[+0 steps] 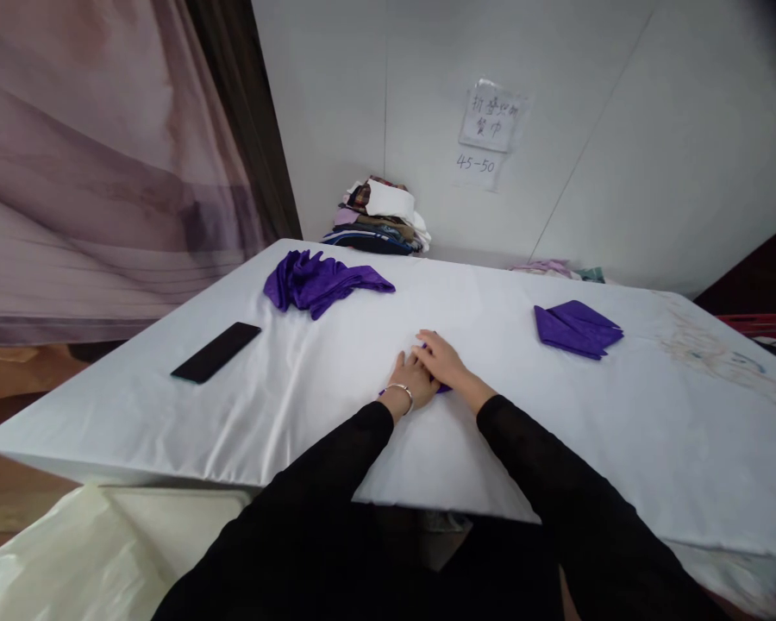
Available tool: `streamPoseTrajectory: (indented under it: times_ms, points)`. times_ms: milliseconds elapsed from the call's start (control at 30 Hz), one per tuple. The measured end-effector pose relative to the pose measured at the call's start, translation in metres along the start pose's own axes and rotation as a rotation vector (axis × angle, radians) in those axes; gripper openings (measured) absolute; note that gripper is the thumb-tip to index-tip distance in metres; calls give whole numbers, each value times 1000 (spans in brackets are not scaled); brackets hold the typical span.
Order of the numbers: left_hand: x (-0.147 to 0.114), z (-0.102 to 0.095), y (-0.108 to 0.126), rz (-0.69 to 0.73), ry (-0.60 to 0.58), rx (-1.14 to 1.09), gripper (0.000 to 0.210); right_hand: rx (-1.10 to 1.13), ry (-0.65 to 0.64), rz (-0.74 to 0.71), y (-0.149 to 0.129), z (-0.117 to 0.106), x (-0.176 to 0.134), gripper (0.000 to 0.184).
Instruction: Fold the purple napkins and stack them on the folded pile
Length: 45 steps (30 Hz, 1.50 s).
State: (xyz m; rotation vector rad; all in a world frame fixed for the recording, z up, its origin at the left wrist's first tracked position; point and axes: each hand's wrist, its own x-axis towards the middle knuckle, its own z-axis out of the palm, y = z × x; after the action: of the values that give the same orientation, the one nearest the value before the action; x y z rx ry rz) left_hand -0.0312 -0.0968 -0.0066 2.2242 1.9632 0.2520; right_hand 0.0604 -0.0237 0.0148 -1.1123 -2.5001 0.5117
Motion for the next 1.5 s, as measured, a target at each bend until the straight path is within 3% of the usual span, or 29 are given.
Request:
streamPoseTrajectory:
  times_ms: [100, 167, 400, 733, 1033, 1500]
  points:
    - [-2, 0, 2, 32, 44, 28, 60, -13, -210, -67, -6, 8, -8, 53]
    - [-4, -2, 3, 36, 60, -4, 60, -38, -257, -42, -3, 10, -6, 56]
    - [-2, -7, 1, -27, -22, -53, 63, -29, -256, 59, 12, 14, 12, 60]
    - [-2, -1, -2, -57, -60, -10, 70, -54, -257, 73, 17, 18, 18, 65]
    - [-32, -3, -5, -96, -44, 14, 84, -150, -264, 34, 15, 17, 14, 65]
    - [-99, -8, -21, -158, -62, 146, 78, -228, -258, 1, 17, 21, 15, 63]
